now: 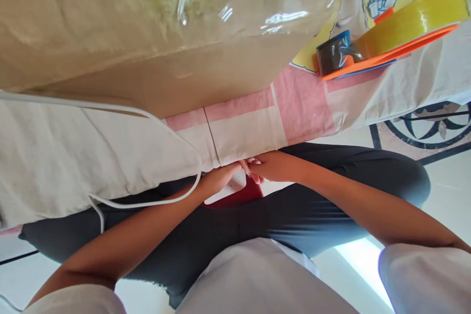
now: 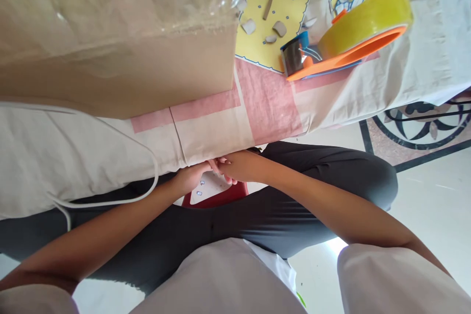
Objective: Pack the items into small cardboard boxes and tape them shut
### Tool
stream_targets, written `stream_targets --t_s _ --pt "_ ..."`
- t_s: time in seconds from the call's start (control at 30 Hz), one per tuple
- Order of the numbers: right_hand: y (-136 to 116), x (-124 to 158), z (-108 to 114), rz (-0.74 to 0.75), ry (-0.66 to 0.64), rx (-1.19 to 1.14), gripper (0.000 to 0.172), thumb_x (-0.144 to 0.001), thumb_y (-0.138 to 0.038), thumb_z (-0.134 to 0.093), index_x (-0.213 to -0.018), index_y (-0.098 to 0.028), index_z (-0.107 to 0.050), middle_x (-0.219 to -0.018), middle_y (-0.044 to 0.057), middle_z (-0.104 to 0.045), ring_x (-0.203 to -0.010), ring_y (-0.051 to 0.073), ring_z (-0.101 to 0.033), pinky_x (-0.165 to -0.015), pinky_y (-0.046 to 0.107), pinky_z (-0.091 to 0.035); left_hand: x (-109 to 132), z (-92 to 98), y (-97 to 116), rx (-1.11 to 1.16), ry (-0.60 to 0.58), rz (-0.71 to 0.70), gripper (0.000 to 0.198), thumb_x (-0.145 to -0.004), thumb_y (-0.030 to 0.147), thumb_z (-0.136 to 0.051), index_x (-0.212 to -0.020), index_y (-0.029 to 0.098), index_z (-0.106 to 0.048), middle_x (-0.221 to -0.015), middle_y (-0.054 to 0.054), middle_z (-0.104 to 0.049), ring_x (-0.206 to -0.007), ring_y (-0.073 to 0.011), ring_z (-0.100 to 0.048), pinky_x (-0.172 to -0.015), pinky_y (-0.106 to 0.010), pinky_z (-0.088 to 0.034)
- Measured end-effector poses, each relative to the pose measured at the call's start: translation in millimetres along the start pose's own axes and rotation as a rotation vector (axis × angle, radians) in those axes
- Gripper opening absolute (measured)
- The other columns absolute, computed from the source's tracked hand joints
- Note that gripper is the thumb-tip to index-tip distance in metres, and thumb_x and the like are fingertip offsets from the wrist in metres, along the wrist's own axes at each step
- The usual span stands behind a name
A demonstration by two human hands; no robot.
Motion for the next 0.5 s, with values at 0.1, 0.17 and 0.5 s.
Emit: stream_targets --t_s 0.1,0.17,0.5 --pt "-2 0 0 0.056 0.038 0.059 0.017 -0.09 -0.028 -0.05 -0.081 -0.021 -0.062 -0.073 0.002 -0.071 -0.07 0.016 -0.066 -0.063 0.022 -0.047 -4 -0.5 -3 0.089 0.033 0.085 0.024 -0.088 0.017 -0.055 -0.077 0.026 -0.074 -0.088 -0.003 -0.075 -0.089 -0.0217 -0.068 -0.086 -0.035 -0.057" --pt "-3 1 -1 0.072 0.094 0.148 0.017 -0.088 -0.028 -0.053 -0.083 -0.02 -0.066 -0.077 0.004 -0.072 -0.074 0.017 -0.066 -0.067 0.024 -0.047 -7 -2.8 -3 0.113 0.033 0.149 0.026 -0.088 0.02 -0.056 -0.068 0.026 -0.071 -0.084 -0.003 -0.075 -0.088 -0.0218 -0.069 -0.087 -0.035 -0.057" --pt "-23 45 19 0.068 0.398 0.62 0.02 -0.083 -0.015 -0.051 -0.075 -0.014 -0.07 -0.07 0.009 -0.067 -0.059 0.015 -0.054 -0.053 0.029 -0.026 -9 -2.1 -8 0.165 0.028 0.257 0.025 -0.08 0.023 -0.054 -0.062 0.024 -0.071 -0.078 -0.001 -0.075 -0.088 -0.0214 -0.068 -0.103 -0.037 -0.05"
Point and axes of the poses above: each hand's wrist, its own x-axis away from the middle knuckle, its own z-axis out of the back of the hand, y = z × x, the point moved 5 cm from there along -x, towards the middle knuckle
